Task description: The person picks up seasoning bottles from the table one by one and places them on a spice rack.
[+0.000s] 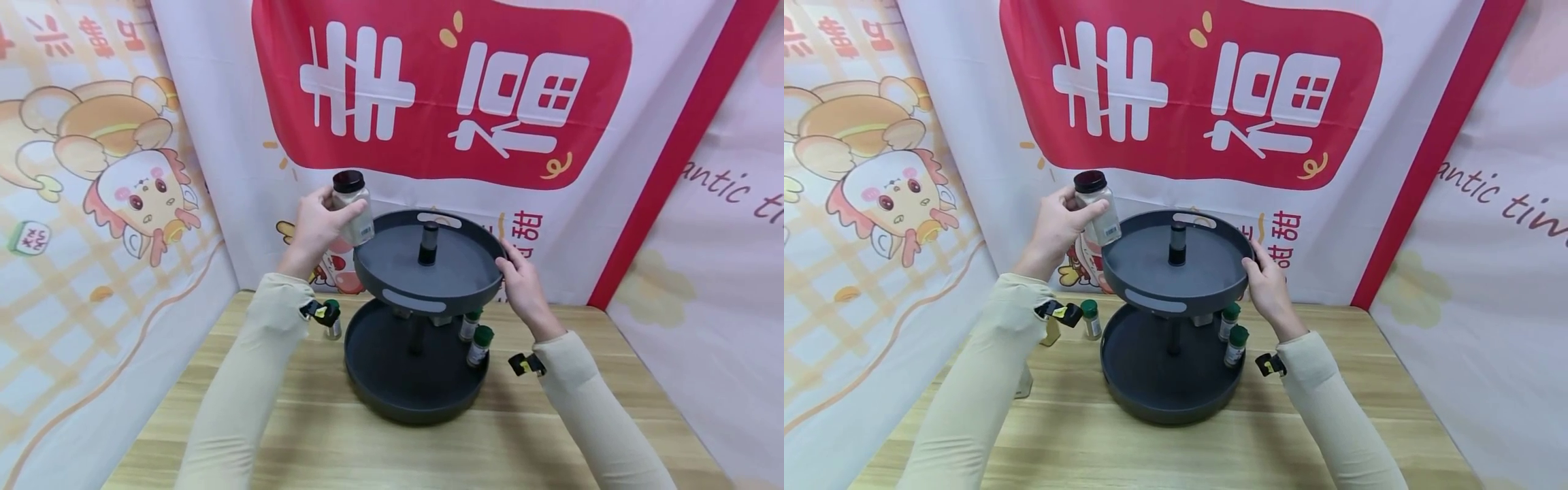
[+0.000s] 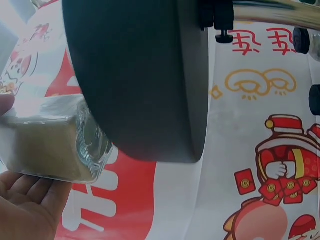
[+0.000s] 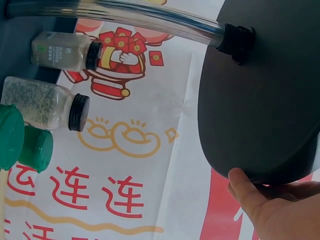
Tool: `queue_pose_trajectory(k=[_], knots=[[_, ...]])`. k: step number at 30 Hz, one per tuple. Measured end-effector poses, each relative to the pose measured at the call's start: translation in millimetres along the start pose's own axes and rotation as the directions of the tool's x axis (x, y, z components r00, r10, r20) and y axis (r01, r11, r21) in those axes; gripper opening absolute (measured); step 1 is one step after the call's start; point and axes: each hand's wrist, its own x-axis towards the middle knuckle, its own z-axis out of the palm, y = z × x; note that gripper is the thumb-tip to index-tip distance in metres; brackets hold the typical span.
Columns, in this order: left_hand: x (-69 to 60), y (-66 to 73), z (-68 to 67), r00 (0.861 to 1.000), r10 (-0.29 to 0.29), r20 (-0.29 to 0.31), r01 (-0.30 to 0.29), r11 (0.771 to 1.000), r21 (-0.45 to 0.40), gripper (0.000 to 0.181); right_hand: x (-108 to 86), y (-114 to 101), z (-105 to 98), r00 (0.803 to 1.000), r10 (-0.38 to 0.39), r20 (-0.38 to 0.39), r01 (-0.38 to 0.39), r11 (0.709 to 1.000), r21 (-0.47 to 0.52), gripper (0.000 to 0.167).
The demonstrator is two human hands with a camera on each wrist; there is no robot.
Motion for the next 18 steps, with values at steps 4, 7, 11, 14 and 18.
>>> queue_pose_trajectory(k=[4, 7, 11, 14, 18], knots=[[1.1, 1.6, 6.3, 0.999, 0.004, 0.034, -0.004, 1.0, 0.007, 0.056, -0.1, 0, -1, 1.0, 0.006, 0.006, -0.006, 1.0, 0.006, 0.052], [1.0, 0.9, 10.5, 0.998, 0.001, 0.065, -0.002, 1.0, 0.013, 0.056, -0.6, 0, 0, 1.0, 0.009, 0.003, -0.009, 1.0, 0.013, 0.052], [0.7, -1.0, 13.8, 0.994, -0.028, 0.102, 0.024, 0.999, 0.039, 0.058, 0.0, 0, 1, 1.0, -0.009, -0.007, 0.01, 1.0, 0.028, 0.052], [0.5, -3.7, 15.1, 0.991, -0.042, 0.123, 0.035, 0.998, 0.057, 0.056, 1.4, 0, 1, 1.0, -0.03, -0.008, 0.03, 0.999, 0.037, 0.052], [1.3, -9.2, 17.0, 0.988, -0.032, 0.148, 0.02, 0.996, 0.083, 0.05, 1.9, 2, 1, 0.999, -0.039, -0.009, 0.039, 0.999, 0.031, 0.052]])
